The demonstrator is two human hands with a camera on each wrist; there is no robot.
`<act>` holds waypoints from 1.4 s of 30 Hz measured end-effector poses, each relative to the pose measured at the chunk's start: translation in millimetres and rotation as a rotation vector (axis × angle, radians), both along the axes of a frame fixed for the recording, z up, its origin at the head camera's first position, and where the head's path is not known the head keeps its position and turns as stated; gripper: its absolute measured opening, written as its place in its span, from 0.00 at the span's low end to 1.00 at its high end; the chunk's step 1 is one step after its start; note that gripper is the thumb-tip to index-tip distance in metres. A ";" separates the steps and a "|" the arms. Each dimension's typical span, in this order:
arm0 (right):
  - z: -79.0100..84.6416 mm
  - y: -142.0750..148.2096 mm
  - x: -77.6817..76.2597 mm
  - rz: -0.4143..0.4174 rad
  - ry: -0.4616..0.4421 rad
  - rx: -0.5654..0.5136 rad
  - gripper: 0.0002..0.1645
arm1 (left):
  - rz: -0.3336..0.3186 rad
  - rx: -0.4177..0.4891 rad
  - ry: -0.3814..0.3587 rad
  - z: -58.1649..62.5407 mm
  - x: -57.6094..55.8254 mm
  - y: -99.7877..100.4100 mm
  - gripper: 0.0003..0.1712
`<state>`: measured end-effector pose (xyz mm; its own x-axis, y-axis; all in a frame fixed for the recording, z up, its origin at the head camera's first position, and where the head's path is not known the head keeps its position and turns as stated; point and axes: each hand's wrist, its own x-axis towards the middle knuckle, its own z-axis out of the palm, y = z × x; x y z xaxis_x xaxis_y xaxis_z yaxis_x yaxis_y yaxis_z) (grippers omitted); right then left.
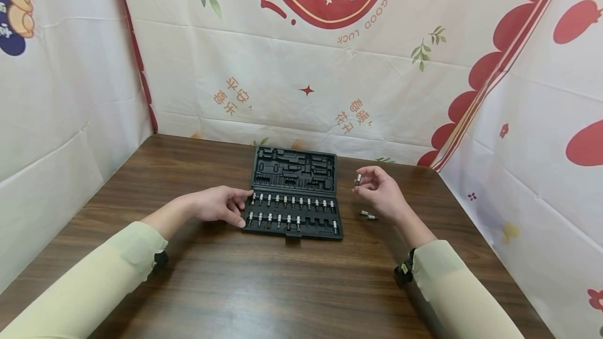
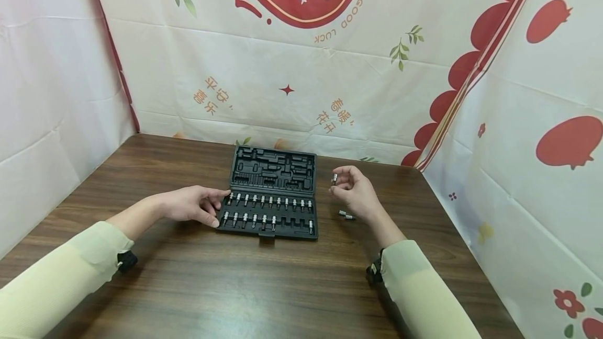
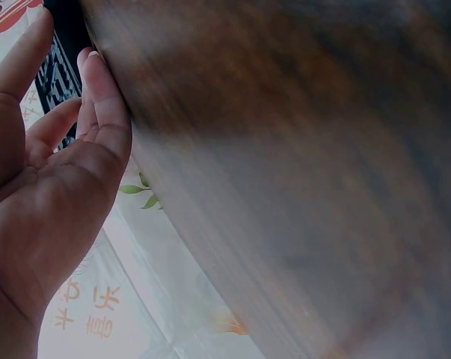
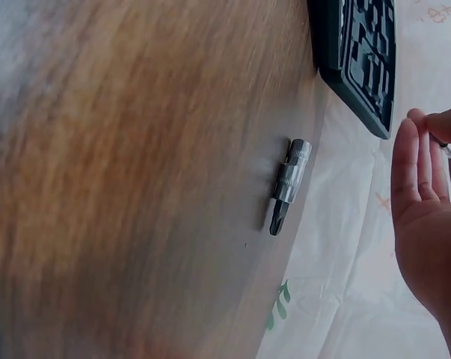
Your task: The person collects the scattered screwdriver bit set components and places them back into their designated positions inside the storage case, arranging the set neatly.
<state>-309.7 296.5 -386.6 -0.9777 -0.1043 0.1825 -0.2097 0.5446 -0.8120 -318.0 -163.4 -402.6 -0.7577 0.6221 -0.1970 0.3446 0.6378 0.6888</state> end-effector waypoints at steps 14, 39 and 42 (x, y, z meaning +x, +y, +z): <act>5.3 -10.6 6.6 0.054 0.108 -0.006 0.24 | -0.004 0.004 -0.003 1.0 0.4 -0.5 0.56; 2.7 -48.1 19.6 0.173 0.036 0.045 0.24 | -0.023 0.026 0.000 1.6 1.4 -0.6 0.56; -0.8 -54.3 21.5 0.193 -0.001 0.058 0.24 | -0.020 0.023 0.003 1.2 1.2 -1.0 0.56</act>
<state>-288.2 242.2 -387.3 -0.9387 -0.3000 0.1698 -0.3138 0.5403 -0.7808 -316.8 -164.4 -401.4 -0.7458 0.6413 -0.1804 0.3586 0.6146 0.7026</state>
